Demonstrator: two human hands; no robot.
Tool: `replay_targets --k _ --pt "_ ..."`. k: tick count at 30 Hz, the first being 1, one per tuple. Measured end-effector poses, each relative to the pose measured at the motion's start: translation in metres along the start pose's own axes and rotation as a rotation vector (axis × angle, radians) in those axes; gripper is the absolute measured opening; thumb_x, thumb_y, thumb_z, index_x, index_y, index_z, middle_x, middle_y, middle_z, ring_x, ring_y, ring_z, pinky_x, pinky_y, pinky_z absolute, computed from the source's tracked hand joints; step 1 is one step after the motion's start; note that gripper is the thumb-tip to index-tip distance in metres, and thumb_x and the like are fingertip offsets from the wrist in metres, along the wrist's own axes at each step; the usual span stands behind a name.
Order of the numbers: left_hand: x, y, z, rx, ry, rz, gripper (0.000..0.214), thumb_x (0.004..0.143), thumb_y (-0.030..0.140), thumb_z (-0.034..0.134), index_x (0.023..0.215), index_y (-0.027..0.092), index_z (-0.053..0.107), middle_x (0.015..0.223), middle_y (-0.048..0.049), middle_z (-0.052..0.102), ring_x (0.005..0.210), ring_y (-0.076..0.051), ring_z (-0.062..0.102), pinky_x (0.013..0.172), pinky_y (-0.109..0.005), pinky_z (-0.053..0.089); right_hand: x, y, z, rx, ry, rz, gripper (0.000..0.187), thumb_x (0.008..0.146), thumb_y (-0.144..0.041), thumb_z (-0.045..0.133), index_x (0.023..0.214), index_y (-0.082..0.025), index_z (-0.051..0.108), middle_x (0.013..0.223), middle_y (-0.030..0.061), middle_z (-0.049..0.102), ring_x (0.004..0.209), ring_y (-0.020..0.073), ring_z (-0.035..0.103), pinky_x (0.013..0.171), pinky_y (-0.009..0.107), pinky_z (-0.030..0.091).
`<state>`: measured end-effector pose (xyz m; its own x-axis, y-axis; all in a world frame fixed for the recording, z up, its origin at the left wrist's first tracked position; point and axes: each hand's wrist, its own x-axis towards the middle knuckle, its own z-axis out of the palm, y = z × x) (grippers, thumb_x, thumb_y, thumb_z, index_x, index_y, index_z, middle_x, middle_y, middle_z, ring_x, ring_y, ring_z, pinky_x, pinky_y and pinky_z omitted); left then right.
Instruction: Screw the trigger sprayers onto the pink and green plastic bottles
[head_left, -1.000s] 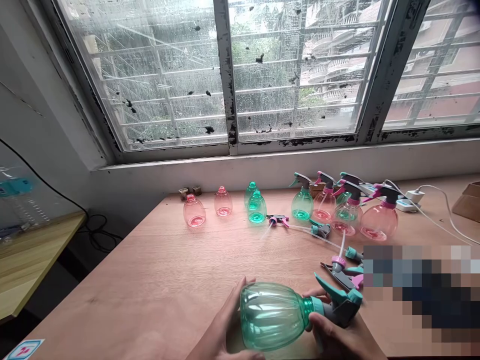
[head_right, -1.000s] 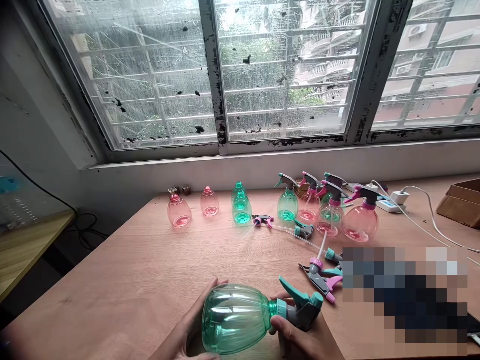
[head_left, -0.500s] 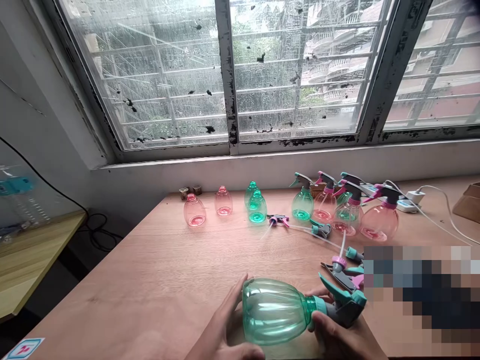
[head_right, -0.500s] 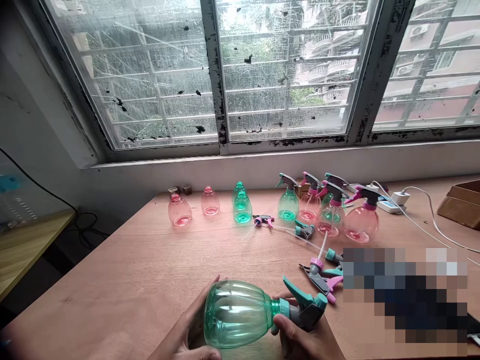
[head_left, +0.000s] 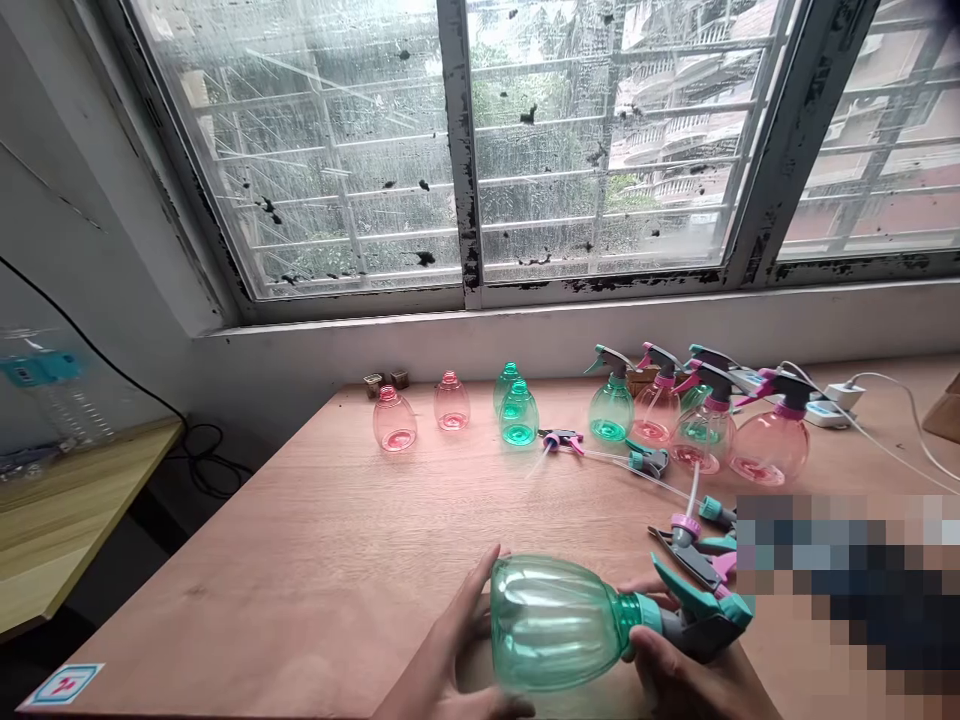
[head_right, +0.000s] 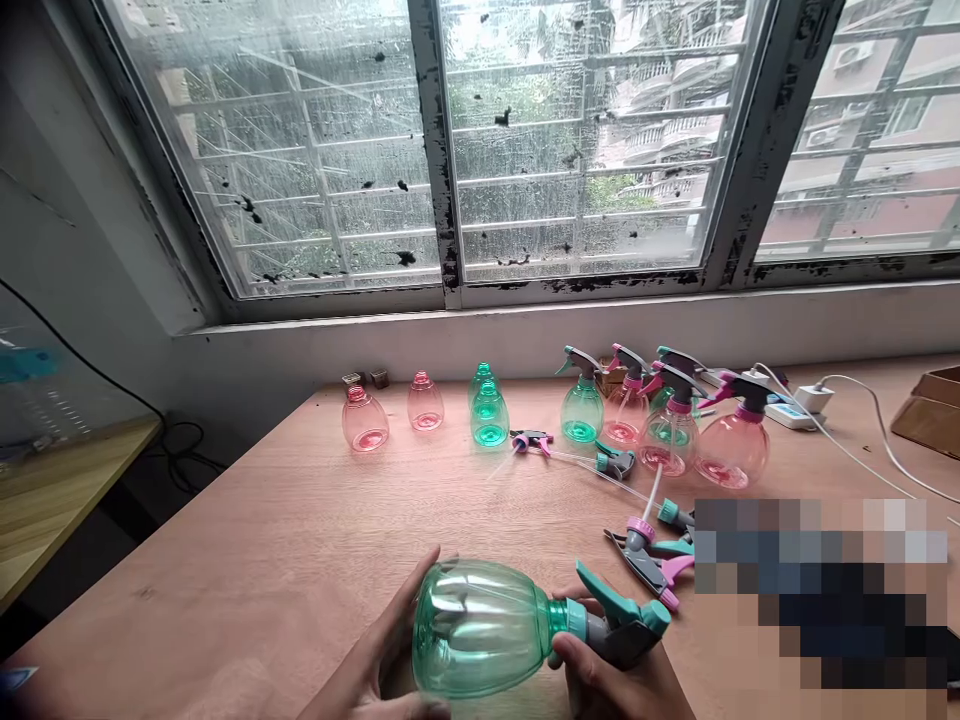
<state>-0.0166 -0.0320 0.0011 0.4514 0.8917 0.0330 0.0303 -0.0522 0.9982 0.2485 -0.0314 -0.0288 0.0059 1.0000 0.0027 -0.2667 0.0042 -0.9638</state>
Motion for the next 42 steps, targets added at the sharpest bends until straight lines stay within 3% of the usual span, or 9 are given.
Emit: replay_targets --k 6,8,12,15,20,26,33,38,42 --pt "0.001 -0.002 0.002 -0.048 0.0 0.048 0.105 0.078 0.034 0.08 0.155 0.036 0.01 0.157 -0.0093 0.04 0.144 -0.034 0.035 0.12 -0.051 0.026 0.0 -0.001 -0.001 0.01 -0.035 0.026 0.047 0.07 -0.054 0.082 0.098 -0.02 0.068 0.063 0.0026 0.068 0.044 0.0114 0.05 0.043 0.022 0.037" --pt "0.001 0.001 0.0 -0.063 -0.032 0.022 0.111 0.071 0.035 0.085 0.156 0.033 0.013 0.156 -0.0104 0.039 0.144 -0.036 0.035 0.118 -0.051 0.029 0.0 -0.001 -0.001 0.011 -0.038 0.029 0.044 0.072 -0.054 0.081 0.097 -0.02 0.068 0.063 0.0027 0.068 0.045 0.0115 0.05 0.042 0.022 0.037" --pt "0.003 0.007 -0.002 -0.048 -0.061 -0.05 0.095 0.073 0.035 0.084 0.152 0.029 0.031 0.152 -0.0082 0.046 0.139 -0.036 0.04 0.118 -0.049 0.03 0.002 -0.001 -0.002 -0.002 -0.019 0.003 0.043 0.071 -0.054 0.082 0.095 -0.021 0.069 0.063 0.0024 0.068 0.045 0.0121 0.05 0.042 0.023 0.038" --pt "0.005 0.006 0.001 0.013 -0.037 -0.026 0.103 0.072 0.031 0.084 0.154 0.032 0.022 0.149 -0.0083 0.048 0.139 -0.036 0.041 0.117 -0.048 0.033 0.002 -0.001 -0.001 0.018 -0.015 -0.003 0.043 0.071 -0.054 0.082 0.096 -0.022 0.067 0.061 0.0014 0.068 0.042 0.0119 0.05 0.04 0.023 0.038" --pt "0.002 0.002 0.003 -0.008 -0.008 0.029 0.109 0.076 0.03 0.081 0.156 0.034 0.008 0.154 -0.0093 0.042 0.143 -0.034 0.037 0.119 -0.047 0.028 0.001 -0.001 0.0 0.032 -0.032 0.022 0.045 0.071 -0.054 0.082 0.097 -0.021 0.066 0.061 0.0014 0.067 0.042 0.0119 0.051 0.042 0.024 0.038" --pt "0.0 -0.007 -0.007 0.056 0.012 -0.06 0.107 0.066 0.028 0.088 0.153 0.032 0.027 0.158 -0.0083 0.037 0.144 -0.036 0.034 0.12 -0.048 0.028 0.003 0.002 -0.003 0.071 -0.071 0.047 0.042 0.071 -0.051 0.083 0.097 -0.022 0.066 0.063 0.0016 0.068 0.042 0.0118 0.05 0.041 0.023 0.036" --pt "0.003 -0.006 -0.003 0.004 -0.064 0.056 0.114 0.071 0.022 0.084 0.156 0.036 0.009 0.153 -0.0108 0.045 0.137 -0.035 0.045 0.116 -0.052 0.033 0.003 0.003 -0.003 0.053 -0.052 0.05 0.046 0.07 -0.052 0.083 0.097 -0.02 0.065 0.061 0.0011 0.068 0.04 0.0107 0.048 0.041 0.022 0.034" --pt "-0.002 0.001 0.0 -0.002 0.002 0.021 0.104 0.072 0.036 0.084 0.155 0.031 0.021 0.157 -0.0106 0.038 0.143 -0.036 0.037 0.12 -0.05 0.027 0.004 0.006 -0.005 0.057 -0.039 0.034 0.042 0.07 -0.048 0.084 0.096 -0.02 0.066 0.065 0.0018 0.069 0.047 0.0132 0.053 0.044 0.023 0.035" --pt "-0.002 0.002 0.003 0.045 0.032 0.044 0.097 0.077 0.031 0.081 0.154 0.038 0.022 0.161 -0.0061 0.031 0.145 -0.034 0.034 0.12 -0.048 0.026 0.004 0.006 -0.004 0.073 -0.063 0.054 0.044 0.071 -0.05 0.083 0.097 -0.019 0.064 0.061 0.0005 0.067 0.042 0.0111 0.05 0.042 0.022 0.034"
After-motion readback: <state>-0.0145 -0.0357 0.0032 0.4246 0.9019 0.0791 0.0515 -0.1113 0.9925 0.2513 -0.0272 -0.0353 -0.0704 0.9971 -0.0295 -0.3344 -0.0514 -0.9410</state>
